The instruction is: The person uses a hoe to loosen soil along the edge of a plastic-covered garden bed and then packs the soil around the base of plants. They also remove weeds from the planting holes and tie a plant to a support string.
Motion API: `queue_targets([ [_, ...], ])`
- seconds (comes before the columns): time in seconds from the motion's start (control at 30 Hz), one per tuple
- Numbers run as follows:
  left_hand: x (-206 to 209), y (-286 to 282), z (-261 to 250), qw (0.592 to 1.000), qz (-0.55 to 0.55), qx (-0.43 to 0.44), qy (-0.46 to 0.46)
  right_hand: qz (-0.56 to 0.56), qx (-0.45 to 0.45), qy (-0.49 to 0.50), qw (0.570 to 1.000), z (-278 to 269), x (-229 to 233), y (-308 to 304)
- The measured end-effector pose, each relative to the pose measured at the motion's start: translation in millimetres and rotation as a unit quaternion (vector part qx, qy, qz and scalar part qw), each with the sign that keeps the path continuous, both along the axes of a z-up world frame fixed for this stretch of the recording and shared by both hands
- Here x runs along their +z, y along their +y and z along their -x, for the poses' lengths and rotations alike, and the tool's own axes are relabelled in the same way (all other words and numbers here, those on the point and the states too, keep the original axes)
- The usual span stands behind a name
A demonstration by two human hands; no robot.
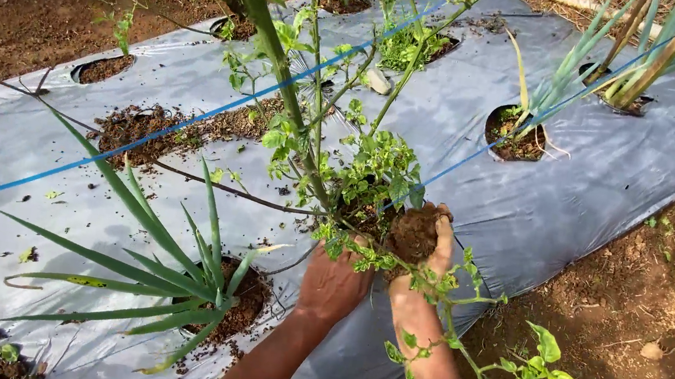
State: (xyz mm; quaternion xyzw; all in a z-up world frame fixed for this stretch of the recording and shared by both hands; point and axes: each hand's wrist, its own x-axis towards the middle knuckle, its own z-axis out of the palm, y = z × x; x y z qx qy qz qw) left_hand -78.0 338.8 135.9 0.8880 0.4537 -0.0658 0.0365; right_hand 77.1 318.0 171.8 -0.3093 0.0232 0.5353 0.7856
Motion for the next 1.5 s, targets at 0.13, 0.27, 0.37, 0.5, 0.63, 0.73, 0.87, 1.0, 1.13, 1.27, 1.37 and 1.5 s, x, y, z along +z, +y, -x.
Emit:
queue_targets([
  [0.13,-10,2,-5,0.999,-0.013,0.021,-0.036,0.201,-0.125,-0.328,0.915,33,-1,50],
  [0.27,2,1,1,0.992,-0.012,0.04,-0.118,0.114,-0.125,-0.426,0.889,38,-26,71],
  [0.37,-9,1,-1,0.973,-0.098,0.025,-0.209,0.092,-0.101,-0.47,0.872,42,-13,69],
  [0.5,-32,-1,-4,0.947,-0.169,0.005,-0.273,0.073,0.047,-0.517,0.852,25,-21,52],
  [0.63,18,-4,-5,0.969,-0.119,0.019,-0.217,-0.053,0.057,-0.712,0.698,10,-63,51],
  [0.73,27,-3,-4,0.985,-0.073,0.03,-0.151,0.026,0.023,-0.824,0.565,20,-53,26],
  [0.87,-9,6,-5,0.996,-0.027,0.024,-0.08,0.041,-0.052,-0.878,0.473,18,-78,17],
  [1.0,-8,4,4,0.993,-0.043,0.018,-0.108,-0.015,-0.122,-0.898,0.423,10,-95,32],
  [1.13,-47,8,3,0.975,-0.1,0.017,-0.196,0.144,0.177,-0.896,0.38,53,56,11],
  [1.27,-65,11,3,0.976,-0.089,0.031,-0.199,0.038,-0.006,-0.859,0.511,36,-13,36],
  [1.37,-54,11,3,0.979,-0.088,0.035,-0.178,-0.089,-0.036,-0.802,0.59,18,-41,35],
  [1.5,-14,4,-3,0.968,-0.126,0.046,-0.213,-0.015,-0.13,-0.842,0.524,15,-49,16],
])
